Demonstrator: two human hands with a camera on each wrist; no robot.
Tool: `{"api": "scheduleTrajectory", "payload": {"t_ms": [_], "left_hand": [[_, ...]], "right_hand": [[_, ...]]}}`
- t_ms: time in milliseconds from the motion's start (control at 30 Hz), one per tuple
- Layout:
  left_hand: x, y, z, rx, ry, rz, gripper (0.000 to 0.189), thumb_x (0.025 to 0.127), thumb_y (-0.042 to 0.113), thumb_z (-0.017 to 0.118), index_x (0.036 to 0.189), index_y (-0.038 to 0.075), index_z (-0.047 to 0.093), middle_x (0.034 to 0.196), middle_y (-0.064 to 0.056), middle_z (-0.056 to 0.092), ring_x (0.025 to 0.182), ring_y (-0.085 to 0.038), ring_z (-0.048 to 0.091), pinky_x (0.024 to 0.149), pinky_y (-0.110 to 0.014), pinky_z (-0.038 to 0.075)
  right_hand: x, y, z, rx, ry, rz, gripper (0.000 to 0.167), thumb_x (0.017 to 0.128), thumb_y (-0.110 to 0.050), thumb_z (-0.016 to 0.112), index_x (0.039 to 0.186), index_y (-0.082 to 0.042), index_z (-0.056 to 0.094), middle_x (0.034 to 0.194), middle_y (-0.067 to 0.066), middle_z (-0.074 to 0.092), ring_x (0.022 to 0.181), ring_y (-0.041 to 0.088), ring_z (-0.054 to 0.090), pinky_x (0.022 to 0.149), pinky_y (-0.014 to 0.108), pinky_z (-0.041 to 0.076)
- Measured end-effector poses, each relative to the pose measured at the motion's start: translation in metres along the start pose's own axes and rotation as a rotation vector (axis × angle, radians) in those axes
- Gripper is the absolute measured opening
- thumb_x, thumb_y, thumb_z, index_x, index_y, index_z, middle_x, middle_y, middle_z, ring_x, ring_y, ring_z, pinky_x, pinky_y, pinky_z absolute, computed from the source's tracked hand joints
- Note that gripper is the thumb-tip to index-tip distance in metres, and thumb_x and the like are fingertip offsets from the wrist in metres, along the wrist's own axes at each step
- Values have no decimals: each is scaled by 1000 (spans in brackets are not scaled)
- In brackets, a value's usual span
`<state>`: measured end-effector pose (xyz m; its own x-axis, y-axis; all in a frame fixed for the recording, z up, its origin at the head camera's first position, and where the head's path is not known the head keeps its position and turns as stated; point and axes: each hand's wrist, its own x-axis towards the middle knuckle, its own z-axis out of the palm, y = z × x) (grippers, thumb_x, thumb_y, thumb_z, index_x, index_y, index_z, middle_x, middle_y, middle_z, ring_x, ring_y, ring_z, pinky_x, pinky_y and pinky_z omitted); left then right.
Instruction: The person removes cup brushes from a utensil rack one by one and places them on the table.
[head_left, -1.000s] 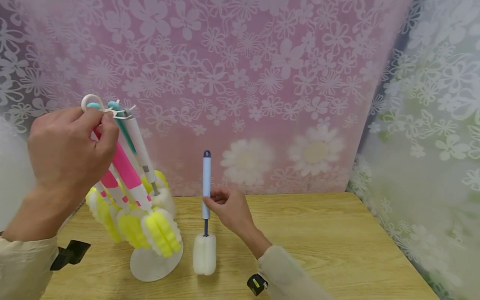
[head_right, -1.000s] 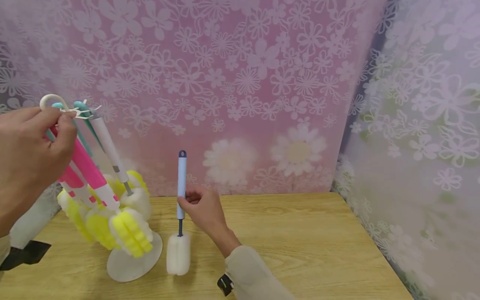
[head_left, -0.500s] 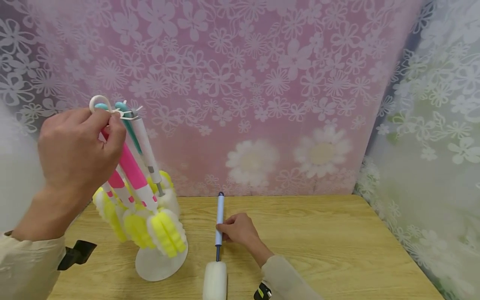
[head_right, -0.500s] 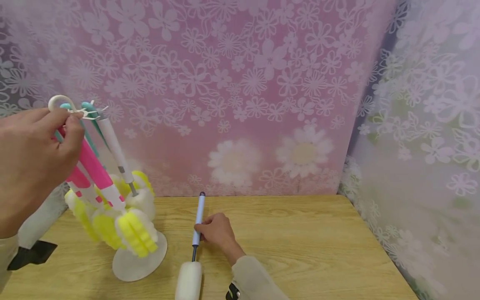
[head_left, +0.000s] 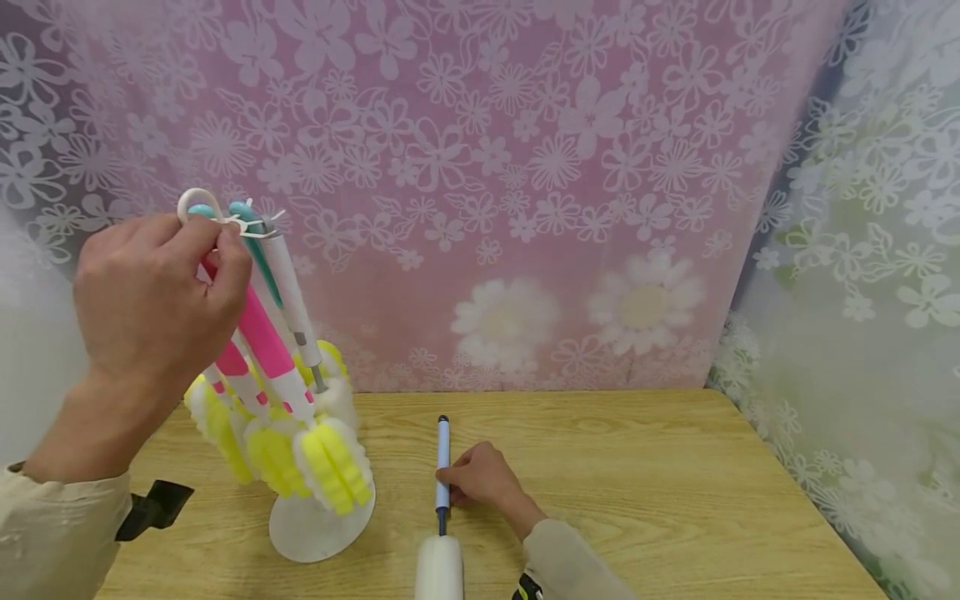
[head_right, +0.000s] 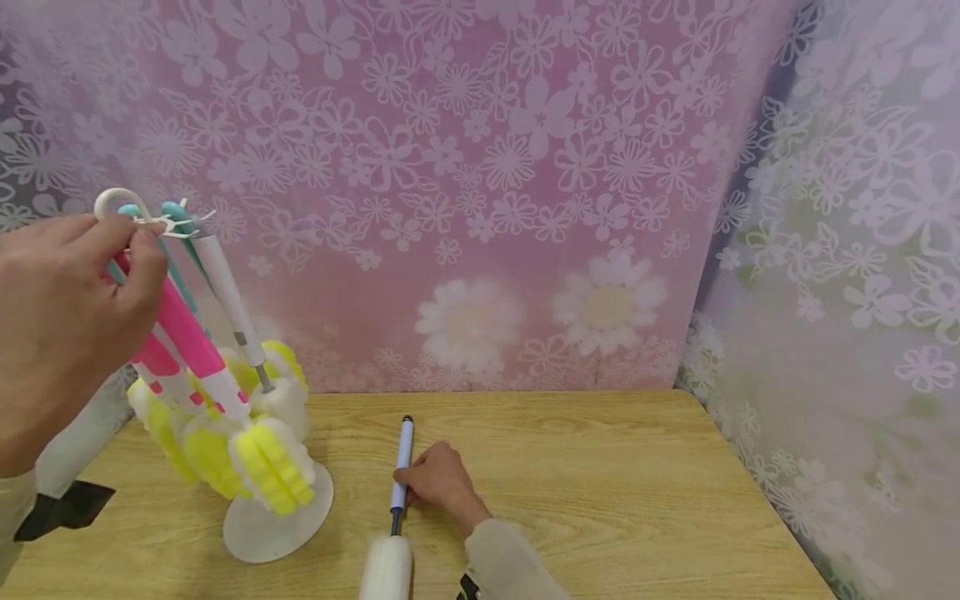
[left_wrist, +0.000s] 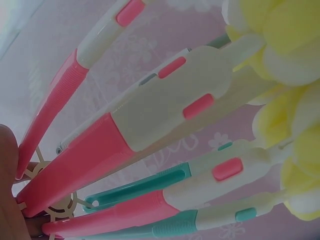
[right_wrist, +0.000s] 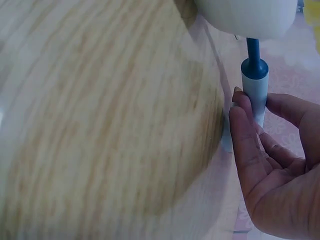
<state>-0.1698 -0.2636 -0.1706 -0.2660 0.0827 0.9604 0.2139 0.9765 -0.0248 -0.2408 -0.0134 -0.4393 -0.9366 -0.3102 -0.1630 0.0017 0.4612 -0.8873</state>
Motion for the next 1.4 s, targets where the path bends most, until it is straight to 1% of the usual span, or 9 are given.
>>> {"api": "scheduleTrajectory", "payload": {"t_ms": [233,433,567,733,800,967,1133,1300,1400], "left_hand": [[-1,0,-1,4,1,8,38,90,20,40,62,-3,50,54,-19,44,56,-43,45,59,-57,38],[-2,0,-1,2,0,1,38,90,21,40,65,-4,53,55,-19,45,58,-44,47,61,-58,39],[-2,-1,0,0,5,0,37,90,21,41,64,-3,52,55,-19,44,58,-44,47,62,-58,39],[-2,-4,0,19,-6,32,41,93,23,37,63,-2,50,54,-17,43,56,-41,45,59,-55,39],[-2,-5,0,21,-7,34,42,93,24,36,63,-1,50,53,-17,42,55,-40,45,58,-54,38],[-2,-6,1,12,12,15,41,92,24,38,62,-1,49,53,-17,41,55,-41,44,58,-55,37],[-1,-6,1,18,4,25,43,93,26,36,64,-2,52,55,-17,44,57,-40,45,58,-54,38],[0,-4,2,6,12,24,42,93,24,37,63,-2,51,54,-16,43,55,-39,44,57,-53,36],[0,-4,3,0,13,16,40,92,23,38,64,-2,52,55,-18,45,57,-41,45,59,-55,38]], "right_hand": [[-5,2,1,23,-34,-31,15,83,-14,71,77,0,73,60,8,66,58,23,68,52,32,55],[-3,6,2,26,-35,-22,16,84,-16,71,78,-1,73,60,6,66,57,21,67,52,31,55],[-2,7,3,37,-37,-8,16,84,-15,71,78,-1,73,60,7,66,57,21,67,51,31,55],[-3,6,4,65,-37,5,15,84,-14,71,79,0,73,61,8,66,56,20,67,51,30,55],[-2,6,5,76,-33,10,15,84,-13,71,80,0,73,61,8,66,55,20,67,51,30,55],[-1,4,10,93,-32,4,15,84,-14,70,80,0,73,62,7,66,55,18,66,51,28,55],[-1,2,12,88,-39,2,17,85,-16,70,81,0,72,63,6,66,56,18,66,51,28,55],[-3,1,4,70,-35,-30,26,90,-23,66,83,1,70,67,9,66,60,21,67,55,31,55],[-2,-5,-4,82,-24,-82,31,94,-26,60,87,3,68,71,13,66,64,26,66,58,35,56]]}}
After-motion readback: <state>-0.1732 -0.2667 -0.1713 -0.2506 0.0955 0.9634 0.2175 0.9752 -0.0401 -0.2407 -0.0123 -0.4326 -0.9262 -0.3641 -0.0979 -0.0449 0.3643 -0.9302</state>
